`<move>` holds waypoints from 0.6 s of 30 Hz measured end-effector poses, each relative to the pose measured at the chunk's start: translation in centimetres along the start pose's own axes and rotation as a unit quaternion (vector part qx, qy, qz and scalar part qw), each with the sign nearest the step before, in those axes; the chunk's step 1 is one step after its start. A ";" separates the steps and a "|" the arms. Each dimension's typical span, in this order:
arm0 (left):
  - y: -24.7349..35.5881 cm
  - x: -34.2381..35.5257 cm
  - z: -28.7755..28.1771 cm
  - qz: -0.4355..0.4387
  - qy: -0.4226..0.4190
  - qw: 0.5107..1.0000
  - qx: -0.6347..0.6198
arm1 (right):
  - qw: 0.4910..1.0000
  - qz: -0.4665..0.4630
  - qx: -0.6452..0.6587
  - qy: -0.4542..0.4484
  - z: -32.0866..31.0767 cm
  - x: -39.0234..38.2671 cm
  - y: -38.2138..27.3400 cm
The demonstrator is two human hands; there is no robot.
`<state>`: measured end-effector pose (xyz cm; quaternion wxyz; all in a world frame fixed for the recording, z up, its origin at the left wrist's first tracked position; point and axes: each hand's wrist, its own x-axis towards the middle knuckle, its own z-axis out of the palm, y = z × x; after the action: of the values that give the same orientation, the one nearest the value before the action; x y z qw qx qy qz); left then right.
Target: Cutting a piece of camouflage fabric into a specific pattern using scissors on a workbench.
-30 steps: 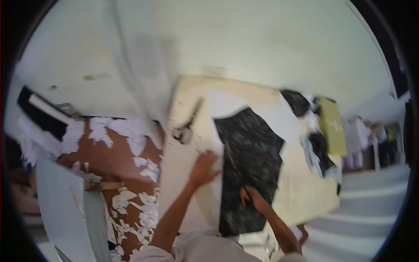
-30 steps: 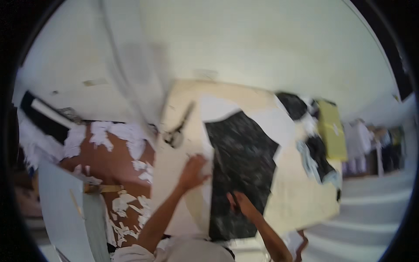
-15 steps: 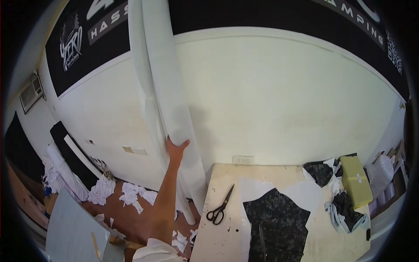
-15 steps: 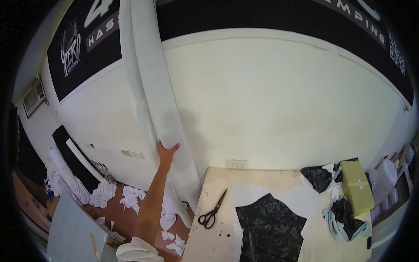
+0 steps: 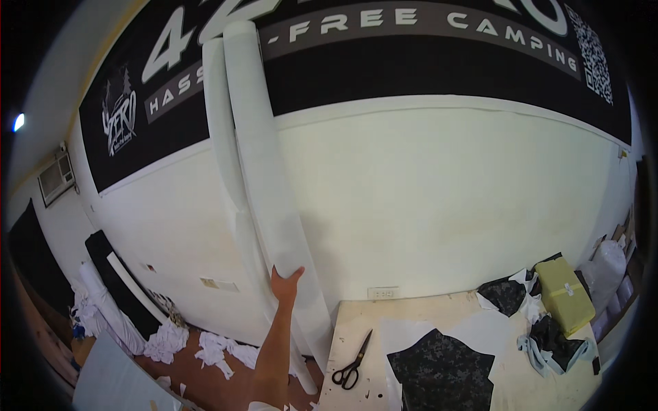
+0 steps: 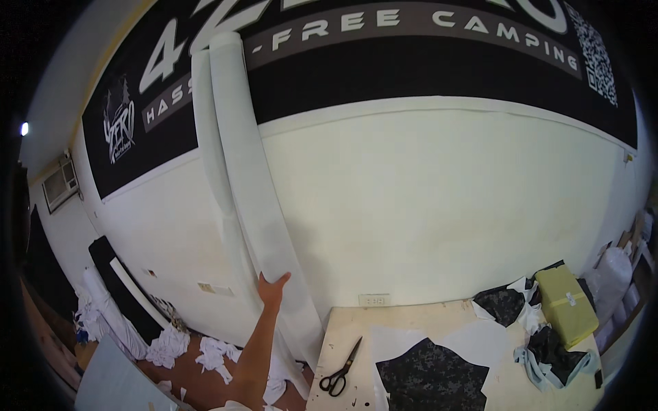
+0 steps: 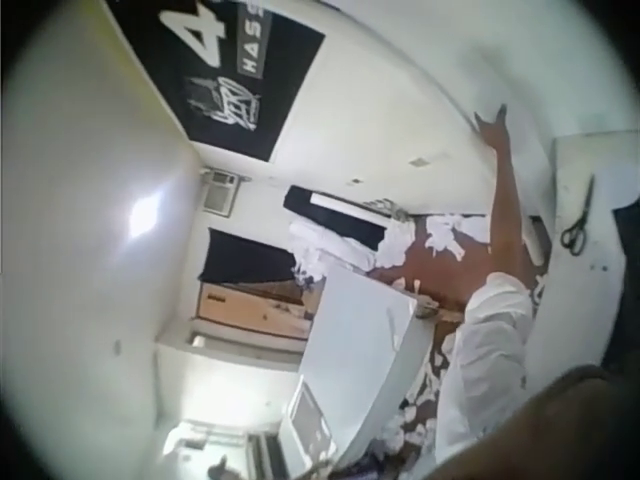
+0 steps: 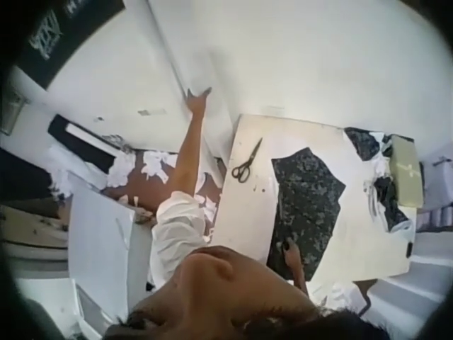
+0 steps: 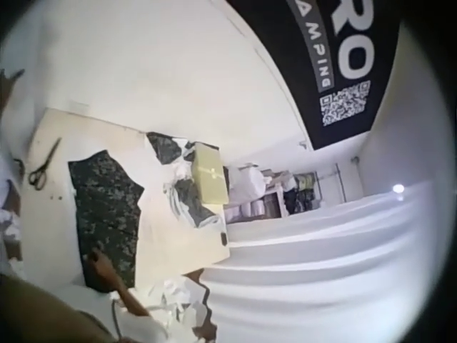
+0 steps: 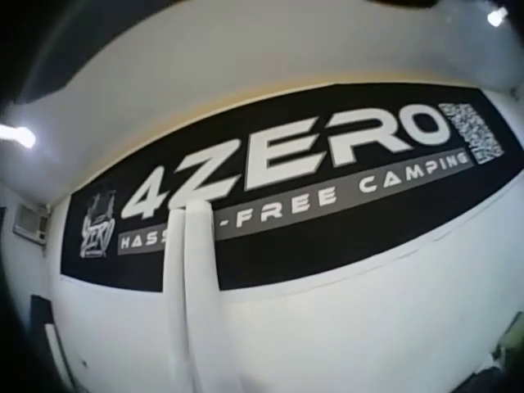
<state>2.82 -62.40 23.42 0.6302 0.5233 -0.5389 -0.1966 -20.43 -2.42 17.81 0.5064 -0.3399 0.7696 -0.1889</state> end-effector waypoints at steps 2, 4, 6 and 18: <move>0.2 -0.1 0.1 0.008 0.007 1.000 -0.012 | 1.000 -0.001 0.005 0.004 0.1 0.1 0.4; 0.2 -0.3 0.2 0.011 0.013 1.000 -0.022 | 1.000 -0.014 0.026 0.008 0.3 0.2 0.7; 0.2 -0.2 0.2 -0.004 0.008 0.999 -0.041 | 0.999 -0.011 0.022 0.029 0.6 0.2 1.1; 0.6 -0.2 -1.5 -0.003 -0.061 0.995 -0.073 | 0.997 -0.044 0.012 0.064 2.0 1.7 4.0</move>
<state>3.86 -61.35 24.00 0.6316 0.4647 -0.5594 -0.2688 -20.37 -0.73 13.39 0.4516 -0.3548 0.7823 -0.2413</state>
